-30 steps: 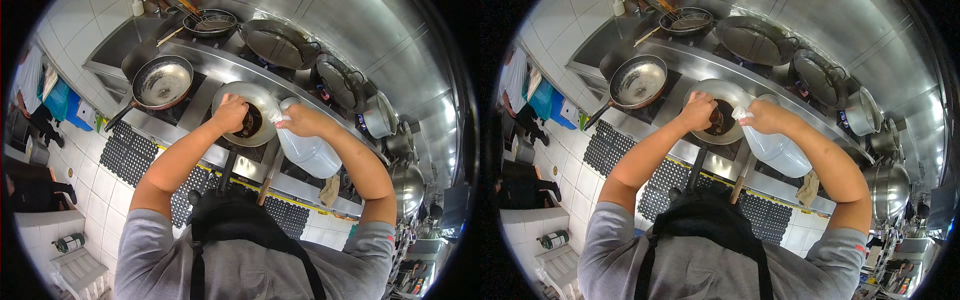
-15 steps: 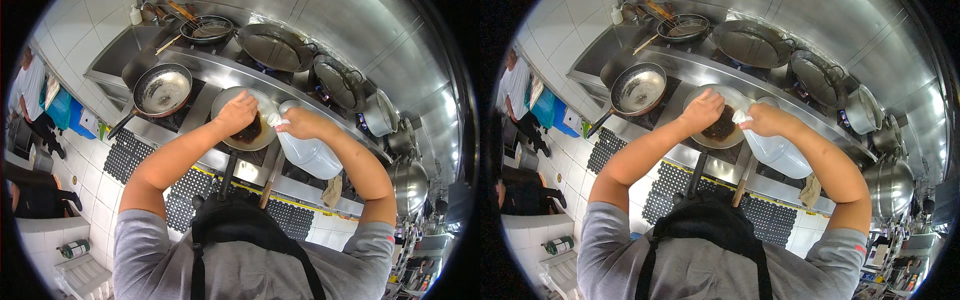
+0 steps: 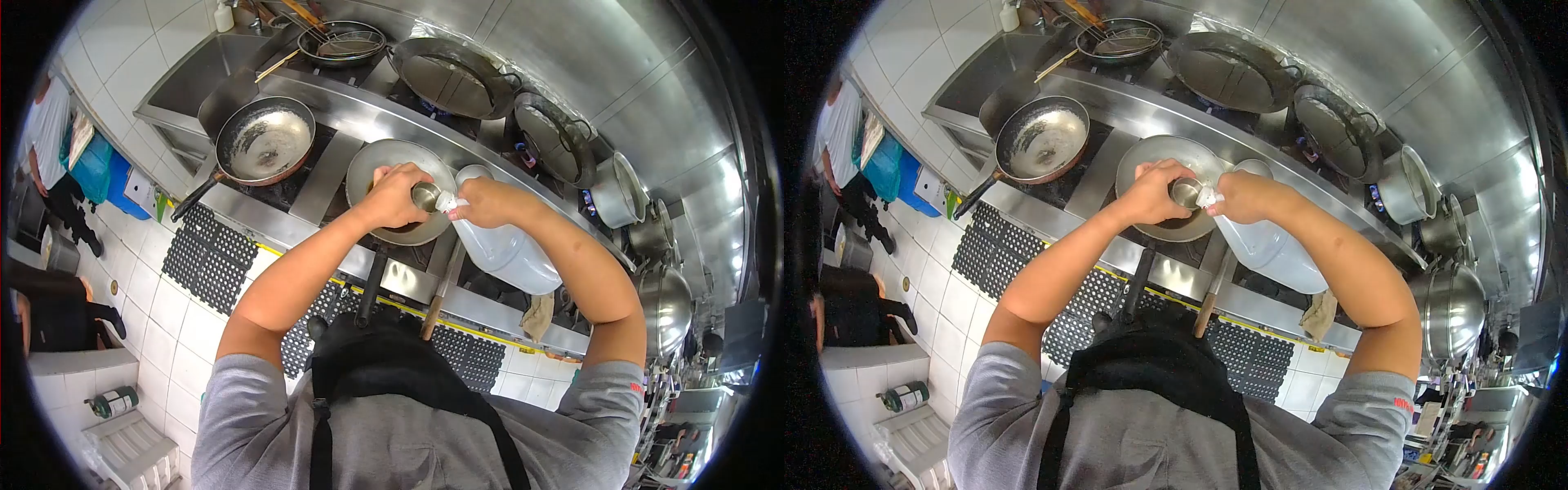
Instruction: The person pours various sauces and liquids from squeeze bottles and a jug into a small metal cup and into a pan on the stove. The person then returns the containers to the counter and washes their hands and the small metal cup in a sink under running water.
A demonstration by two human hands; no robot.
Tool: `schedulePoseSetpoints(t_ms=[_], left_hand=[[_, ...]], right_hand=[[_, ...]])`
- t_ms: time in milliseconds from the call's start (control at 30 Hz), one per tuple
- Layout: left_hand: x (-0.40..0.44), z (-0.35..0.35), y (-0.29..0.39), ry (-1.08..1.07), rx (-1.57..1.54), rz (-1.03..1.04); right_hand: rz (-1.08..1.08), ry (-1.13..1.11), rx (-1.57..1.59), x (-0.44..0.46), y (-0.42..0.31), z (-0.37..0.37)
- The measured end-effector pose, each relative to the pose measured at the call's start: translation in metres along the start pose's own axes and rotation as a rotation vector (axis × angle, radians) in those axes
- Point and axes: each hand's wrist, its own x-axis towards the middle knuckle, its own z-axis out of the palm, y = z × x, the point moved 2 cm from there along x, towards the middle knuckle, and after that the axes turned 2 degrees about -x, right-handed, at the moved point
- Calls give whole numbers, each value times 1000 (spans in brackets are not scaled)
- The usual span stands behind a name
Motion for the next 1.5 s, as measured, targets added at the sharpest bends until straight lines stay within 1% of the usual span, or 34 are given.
schedulePoseSetpoints(t_ms=[200, 267, 400, 467, 800, 933, 1100, 1500], left_hand=[[-4, 2, 2, 15, 2, 38], [-5, 0, 4, 12, 14, 28], [-6, 2, 1, 20, 19, 32], [-7, 2, -1, 26, 22, 30], [-10, 2, -5, 38, 11, 3], [-11, 2, -6, 34, 0, -2], [-13, 3, -9, 80, 18, -3], [-14, 3, -9, 68, -24, -1]], right_hand=[[15, -10, -74, -1, -13, -8], [66, -122, -86, -1, -18, -12], [49, -127, -117, 0, -21, -13], [27, -74, -135, 0, -24, -14], [0, -118, -164, 9, -24, -12], [13, -134, -162, 6, -28, -15], [16, -135, -158, 6, -26, -16], [51, -145, -173, 3, -26, -20]])
